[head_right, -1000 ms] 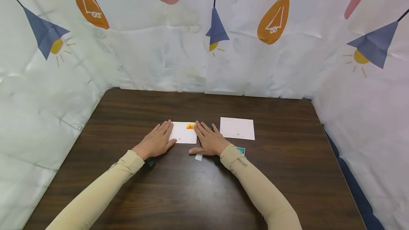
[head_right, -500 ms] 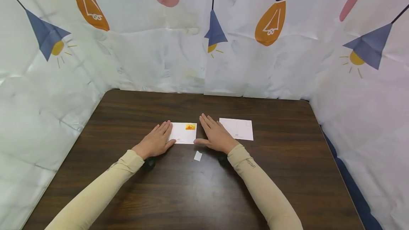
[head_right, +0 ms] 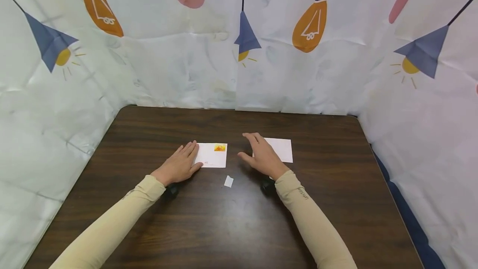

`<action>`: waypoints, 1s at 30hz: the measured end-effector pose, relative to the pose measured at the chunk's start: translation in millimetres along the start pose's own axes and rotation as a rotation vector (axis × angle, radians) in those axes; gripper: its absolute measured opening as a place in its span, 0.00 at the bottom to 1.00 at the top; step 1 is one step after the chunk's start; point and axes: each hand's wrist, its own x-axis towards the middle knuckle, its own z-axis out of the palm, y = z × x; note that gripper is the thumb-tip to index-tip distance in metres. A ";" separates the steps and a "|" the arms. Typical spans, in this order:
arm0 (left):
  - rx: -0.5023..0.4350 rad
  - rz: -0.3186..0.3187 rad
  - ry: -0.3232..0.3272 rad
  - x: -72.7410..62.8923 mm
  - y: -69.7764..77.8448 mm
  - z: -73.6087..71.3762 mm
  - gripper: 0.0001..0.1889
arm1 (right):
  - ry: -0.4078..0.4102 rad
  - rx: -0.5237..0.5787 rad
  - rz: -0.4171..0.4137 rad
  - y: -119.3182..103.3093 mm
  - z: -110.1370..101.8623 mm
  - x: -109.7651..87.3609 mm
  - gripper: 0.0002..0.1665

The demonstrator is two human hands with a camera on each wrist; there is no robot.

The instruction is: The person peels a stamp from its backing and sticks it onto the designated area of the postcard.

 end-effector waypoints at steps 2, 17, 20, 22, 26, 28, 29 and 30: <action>0.002 0.002 0.003 0.4 -1.2 1.5 0.40 | 0.025 0.042 0.016 1.2 -2.8 -2.0 0.37; -0.016 0.023 0.028 -2.3 -4.2 3.6 0.39 | 0.202 0.309 0.161 16.3 -13.4 -27.6 0.28; -0.013 0.026 0.027 -2.2 -3.8 2.7 0.39 | 0.210 0.323 0.186 19.9 -15.3 -31.7 0.27; -0.013 0.032 0.032 -1.9 -3.2 1.6 0.39 | 0.213 0.339 0.204 21.7 -16.8 -34.3 0.26; -0.017 0.034 0.038 -1.1 -2.9 0.3 0.39 | 0.215 0.367 0.227 26.5 -18.0 -38.4 0.26; -0.021 0.030 0.034 -1.1 -3.0 0.1 0.39 | 0.213 0.370 0.232 29.2 -18.1 -40.8 0.26; -0.021 0.029 0.032 -0.9 -3.3 0.4 0.38 | 0.212 0.373 0.238 30.2 -18.6 -42.2 0.26; -0.022 0.030 0.032 -0.8 -3.5 0.6 0.38 | 0.213 0.374 0.242 31.2 -19.2 -43.7 0.27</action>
